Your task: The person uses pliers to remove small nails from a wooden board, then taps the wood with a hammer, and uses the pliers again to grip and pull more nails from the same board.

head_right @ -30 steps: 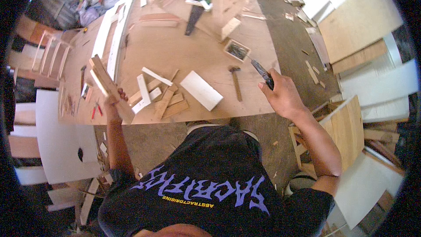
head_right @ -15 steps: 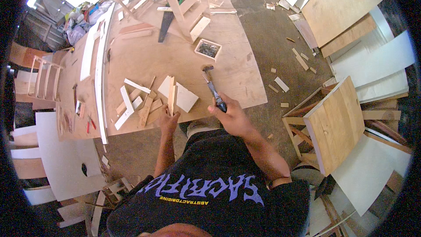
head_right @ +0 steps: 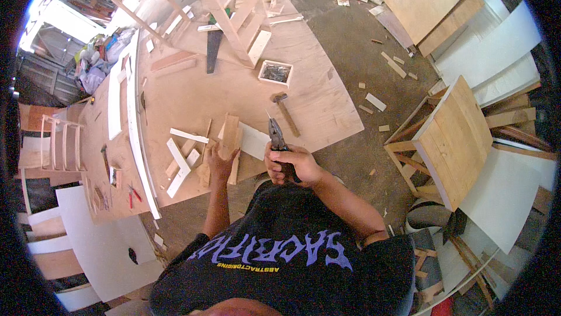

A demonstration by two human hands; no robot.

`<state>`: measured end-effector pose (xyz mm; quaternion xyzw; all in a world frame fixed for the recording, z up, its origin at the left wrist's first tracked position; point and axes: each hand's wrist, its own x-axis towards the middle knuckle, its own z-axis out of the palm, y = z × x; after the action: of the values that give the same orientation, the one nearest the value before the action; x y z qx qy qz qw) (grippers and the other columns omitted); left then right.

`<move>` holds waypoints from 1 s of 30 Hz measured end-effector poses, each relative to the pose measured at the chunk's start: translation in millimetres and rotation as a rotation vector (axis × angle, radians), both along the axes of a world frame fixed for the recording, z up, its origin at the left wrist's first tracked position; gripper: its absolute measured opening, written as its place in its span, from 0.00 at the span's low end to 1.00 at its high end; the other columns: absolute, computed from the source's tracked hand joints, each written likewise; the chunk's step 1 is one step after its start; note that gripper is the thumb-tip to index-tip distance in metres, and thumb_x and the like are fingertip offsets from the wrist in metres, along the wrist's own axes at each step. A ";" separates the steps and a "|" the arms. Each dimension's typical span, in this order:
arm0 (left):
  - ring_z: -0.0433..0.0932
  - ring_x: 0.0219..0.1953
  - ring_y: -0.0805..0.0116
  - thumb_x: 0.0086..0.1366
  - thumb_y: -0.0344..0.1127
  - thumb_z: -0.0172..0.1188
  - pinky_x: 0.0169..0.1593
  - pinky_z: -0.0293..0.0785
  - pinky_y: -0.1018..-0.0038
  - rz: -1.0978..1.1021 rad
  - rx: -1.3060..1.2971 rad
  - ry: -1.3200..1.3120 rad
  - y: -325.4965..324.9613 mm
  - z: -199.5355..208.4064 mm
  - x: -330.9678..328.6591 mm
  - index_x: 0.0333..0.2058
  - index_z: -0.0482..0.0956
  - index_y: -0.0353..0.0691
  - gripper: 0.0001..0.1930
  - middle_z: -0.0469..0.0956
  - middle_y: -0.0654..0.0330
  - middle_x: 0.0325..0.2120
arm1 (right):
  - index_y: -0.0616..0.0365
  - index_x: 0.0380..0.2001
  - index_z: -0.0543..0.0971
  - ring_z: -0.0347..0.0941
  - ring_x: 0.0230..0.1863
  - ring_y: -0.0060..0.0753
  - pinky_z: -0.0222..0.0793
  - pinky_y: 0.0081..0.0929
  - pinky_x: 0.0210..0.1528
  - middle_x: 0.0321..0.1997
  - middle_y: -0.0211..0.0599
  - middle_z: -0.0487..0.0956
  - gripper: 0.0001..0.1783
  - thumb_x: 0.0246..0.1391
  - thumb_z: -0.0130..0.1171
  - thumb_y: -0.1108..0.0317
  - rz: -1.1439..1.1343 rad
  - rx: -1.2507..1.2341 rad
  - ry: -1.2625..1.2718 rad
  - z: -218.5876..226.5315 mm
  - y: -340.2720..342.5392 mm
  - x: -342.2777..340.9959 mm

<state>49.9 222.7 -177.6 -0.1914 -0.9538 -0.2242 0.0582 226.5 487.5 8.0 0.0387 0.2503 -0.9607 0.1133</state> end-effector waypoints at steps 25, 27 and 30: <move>0.81 0.39 0.65 0.72 0.34 0.58 0.46 0.81 0.67 -0.252 1.329 -1.092 -29.6 227.0 -31.7 0.44 0.78 0.32 0.10 0.80 0.55 0.35 | 0.69 0.62 0.65 0.72 0.61 0.52 0.70 0.51 0.65 0.58 0.55 0.75 0.42 0.40 0.60 0.66 0.035 0.140 0.027 16.0 -169.2 -69.2; 0.81 0.39 0.65 0.72 0.32 0.57 0.48 0.81 0.67 -0.273 1.406 -1.080 -41.1 225.3 -36.4 0.45 0.77 0.32 0.09 0.79 0.55 0.36 | 0.68 0.61 0.66 0.74 0.58 0.54 0.70 0.56 0.63 0.54 0.54 0.76 0.40 0.41 0.59 0.66 0.024 0.104 -0.001 3.3 -183.7 -72.5; 0.82 0.40 0.65 0.70 0.29 0.58 0.50 0.81 0.67 -0.279 1.437 -1.081 -56.1 217.3 -38.9 0.46 0.77 0.31 0.09 0.80 0.55 0.38 | 0.66 0.61 0.67 0.78 0.50 0.51 0.78 0.51 0.54 0.50 0.53 0.79 0.38 0.42 0.53 0.66 -0.062 0.033 -0.115 -23.1 -192.0 -71.8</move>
<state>11.0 166.7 39.7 -0.0914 -0.4498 -0.8290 -0.3194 154.6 295.4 -15.1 0.1036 0.2578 -0.9557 0.0972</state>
